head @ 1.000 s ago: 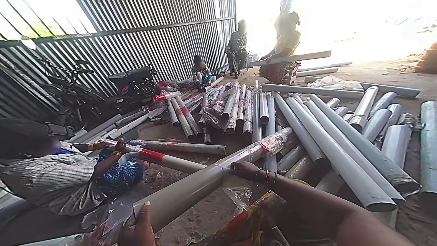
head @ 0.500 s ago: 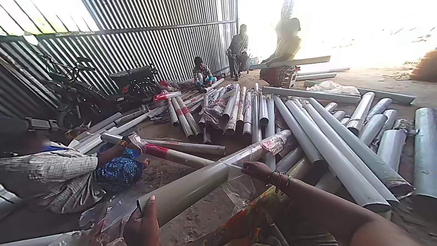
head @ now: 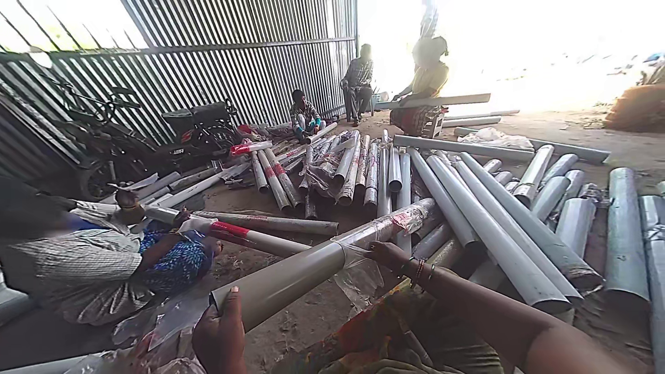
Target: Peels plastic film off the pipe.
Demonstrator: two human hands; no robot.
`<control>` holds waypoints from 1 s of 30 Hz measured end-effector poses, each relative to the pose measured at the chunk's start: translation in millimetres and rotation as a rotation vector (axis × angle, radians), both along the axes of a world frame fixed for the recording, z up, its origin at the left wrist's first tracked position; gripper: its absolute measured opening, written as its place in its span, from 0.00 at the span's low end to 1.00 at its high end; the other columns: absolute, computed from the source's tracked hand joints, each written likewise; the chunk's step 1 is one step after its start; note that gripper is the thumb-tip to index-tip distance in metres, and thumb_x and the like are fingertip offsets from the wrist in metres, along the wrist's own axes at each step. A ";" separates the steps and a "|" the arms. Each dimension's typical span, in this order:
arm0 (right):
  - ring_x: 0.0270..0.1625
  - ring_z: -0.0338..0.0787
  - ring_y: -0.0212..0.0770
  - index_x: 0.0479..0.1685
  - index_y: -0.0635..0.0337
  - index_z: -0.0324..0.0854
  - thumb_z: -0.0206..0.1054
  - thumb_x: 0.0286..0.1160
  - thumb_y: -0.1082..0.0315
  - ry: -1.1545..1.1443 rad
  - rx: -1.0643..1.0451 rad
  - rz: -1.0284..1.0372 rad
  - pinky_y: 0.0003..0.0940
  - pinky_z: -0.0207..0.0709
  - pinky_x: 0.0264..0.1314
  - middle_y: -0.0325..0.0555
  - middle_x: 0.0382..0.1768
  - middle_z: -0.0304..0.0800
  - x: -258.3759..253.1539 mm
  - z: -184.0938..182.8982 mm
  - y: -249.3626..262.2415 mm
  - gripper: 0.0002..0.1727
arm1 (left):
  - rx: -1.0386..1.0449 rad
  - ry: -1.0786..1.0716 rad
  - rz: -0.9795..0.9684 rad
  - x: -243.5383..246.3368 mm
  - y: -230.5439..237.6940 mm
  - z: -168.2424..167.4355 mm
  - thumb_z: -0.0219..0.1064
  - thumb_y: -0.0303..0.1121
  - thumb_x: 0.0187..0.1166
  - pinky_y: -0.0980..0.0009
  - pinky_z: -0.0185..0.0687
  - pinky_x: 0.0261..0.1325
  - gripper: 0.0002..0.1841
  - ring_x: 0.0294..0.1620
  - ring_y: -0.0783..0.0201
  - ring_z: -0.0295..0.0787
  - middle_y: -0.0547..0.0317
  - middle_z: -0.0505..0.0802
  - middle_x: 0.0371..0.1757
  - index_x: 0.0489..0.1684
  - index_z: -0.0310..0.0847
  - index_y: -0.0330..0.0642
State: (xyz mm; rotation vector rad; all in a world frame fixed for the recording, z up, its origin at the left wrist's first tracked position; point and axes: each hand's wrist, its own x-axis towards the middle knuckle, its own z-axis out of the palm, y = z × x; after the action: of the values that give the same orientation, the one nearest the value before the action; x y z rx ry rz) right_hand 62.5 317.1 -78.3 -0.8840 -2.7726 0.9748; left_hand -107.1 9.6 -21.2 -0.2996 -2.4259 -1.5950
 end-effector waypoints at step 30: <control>0.84 0.71 0.61 0.91 0.69 0.53 0.75 0.69 0.37 -0.189 0.095 -0.206 0.54 0.71 0.79 0.66 0.84 0.63 16.9 37.7 -72.6 0.59 | -0.006 0.148 -0.249 56.5 -20.0 25.8 0.65 0.49 0.79 0.70 0.79 0.44 0.24 0.34 0.76 0.82 0.58 0.86 0.31 0.37 0.84 0.29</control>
State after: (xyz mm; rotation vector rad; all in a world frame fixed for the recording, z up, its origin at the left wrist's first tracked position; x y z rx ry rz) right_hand 79.4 244.5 -40.6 -1.2766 -2.7751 0.7567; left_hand -50.6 -10.4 4.6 -0.7199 -2.3547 -1.5972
